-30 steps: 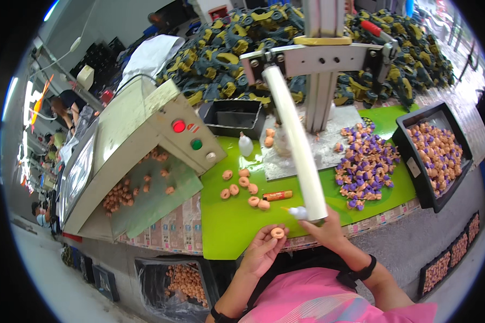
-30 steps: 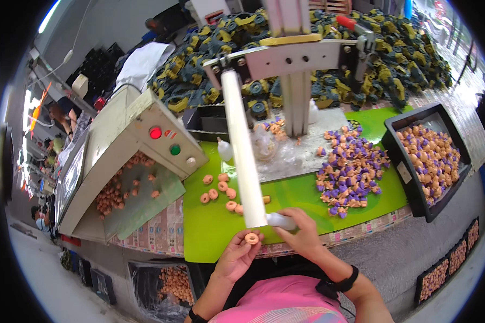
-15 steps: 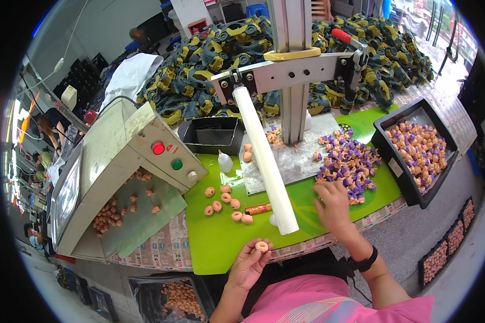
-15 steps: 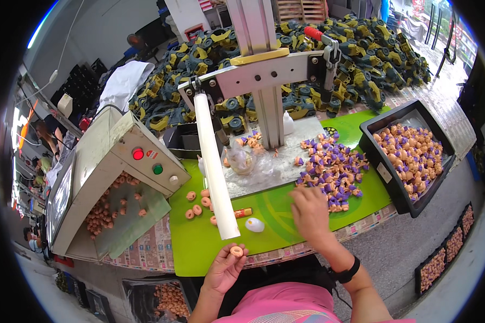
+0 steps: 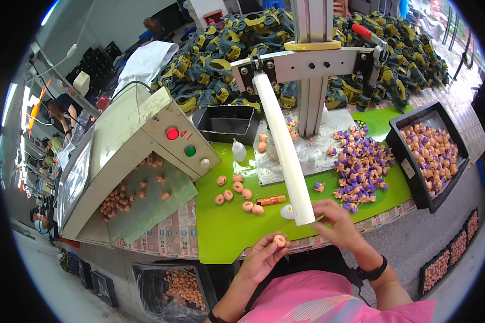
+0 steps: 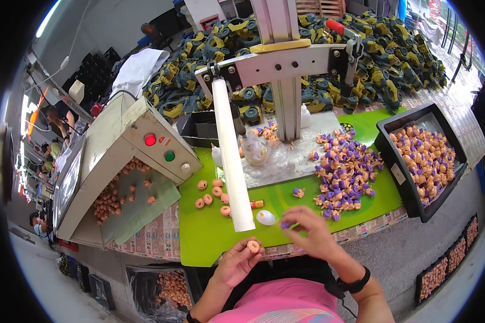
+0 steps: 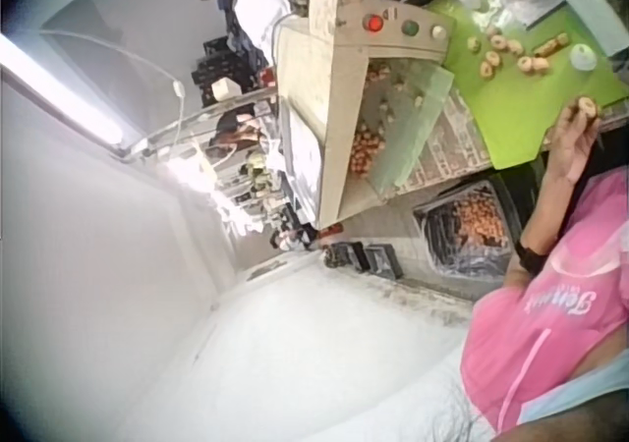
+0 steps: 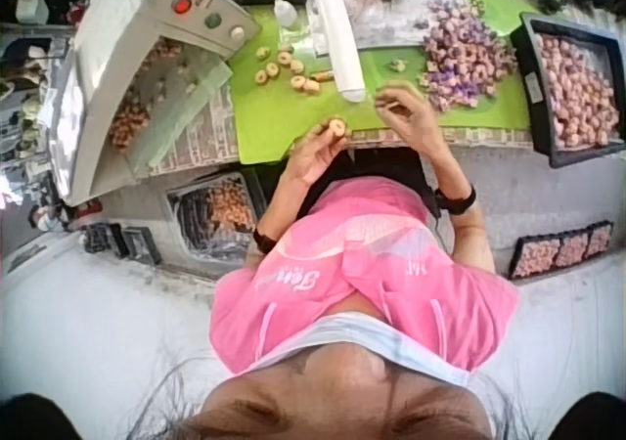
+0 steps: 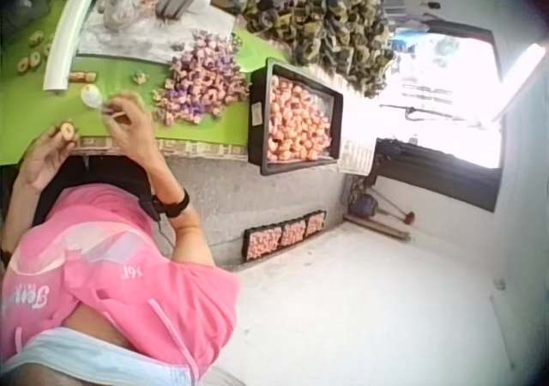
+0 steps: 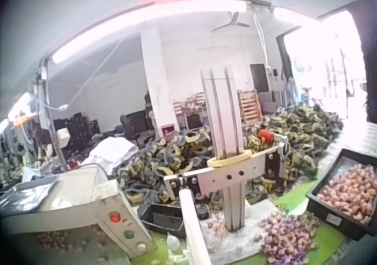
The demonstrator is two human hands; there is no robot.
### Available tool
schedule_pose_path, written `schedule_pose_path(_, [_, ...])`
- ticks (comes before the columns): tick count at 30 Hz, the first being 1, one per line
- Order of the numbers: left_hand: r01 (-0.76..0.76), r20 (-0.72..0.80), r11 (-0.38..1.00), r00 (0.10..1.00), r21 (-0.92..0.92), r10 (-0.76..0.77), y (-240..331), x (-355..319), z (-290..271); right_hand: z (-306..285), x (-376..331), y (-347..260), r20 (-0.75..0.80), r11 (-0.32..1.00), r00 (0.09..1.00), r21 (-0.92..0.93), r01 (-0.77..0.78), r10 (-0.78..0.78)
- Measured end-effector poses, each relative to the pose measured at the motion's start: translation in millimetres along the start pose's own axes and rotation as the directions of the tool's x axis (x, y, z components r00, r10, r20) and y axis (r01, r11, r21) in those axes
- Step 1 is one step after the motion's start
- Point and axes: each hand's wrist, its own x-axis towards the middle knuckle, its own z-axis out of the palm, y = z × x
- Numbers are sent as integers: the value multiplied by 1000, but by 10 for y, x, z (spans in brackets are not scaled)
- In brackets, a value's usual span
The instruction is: Applying adhesive to small doll heads and placing them in a curing machine for processing.
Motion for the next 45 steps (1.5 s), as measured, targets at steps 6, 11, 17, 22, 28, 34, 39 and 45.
schedule_pose_path(6, [81,33,995,996,50,-82,-22,41,142,153,-208,-169,152,989,980,95,115,-129])
schedule_pose_path(11, [107,60,992,992,67,-111,-53,26,103,126,-236,-202,164,993,986,121,-1,-19])
schedule_pose_path(17, [103,86,989,990,109,-113,-75,4,83,74,-222,-163,269,982,946,113,154,-179])
schedule_pose_path(22, [128,115,978,982,164,-148,-33,14,101,111,-255,-22,273,947,954,321,33,-126])
schedule_pose_path(28, [115,104,954,983,279,-149,107,-96,174,139,-264,-181,226,947,922,142,288,-314])
schedule_pose_path(34, [111,133,987,983,113,-126,109,-154,195,25,47,-435,393,916,830,98,390,-395])
schedule_pose_path(39, [61,95,995,993,82,-68,154,-158,146,-193,771,-1011,267,627,655,-194,755,-707])
schedule_pose_path(45, [64,-28,992,998,104,-62,216,-215,86,-167,1866,-1903,-57,255,253,-387,886,-966])
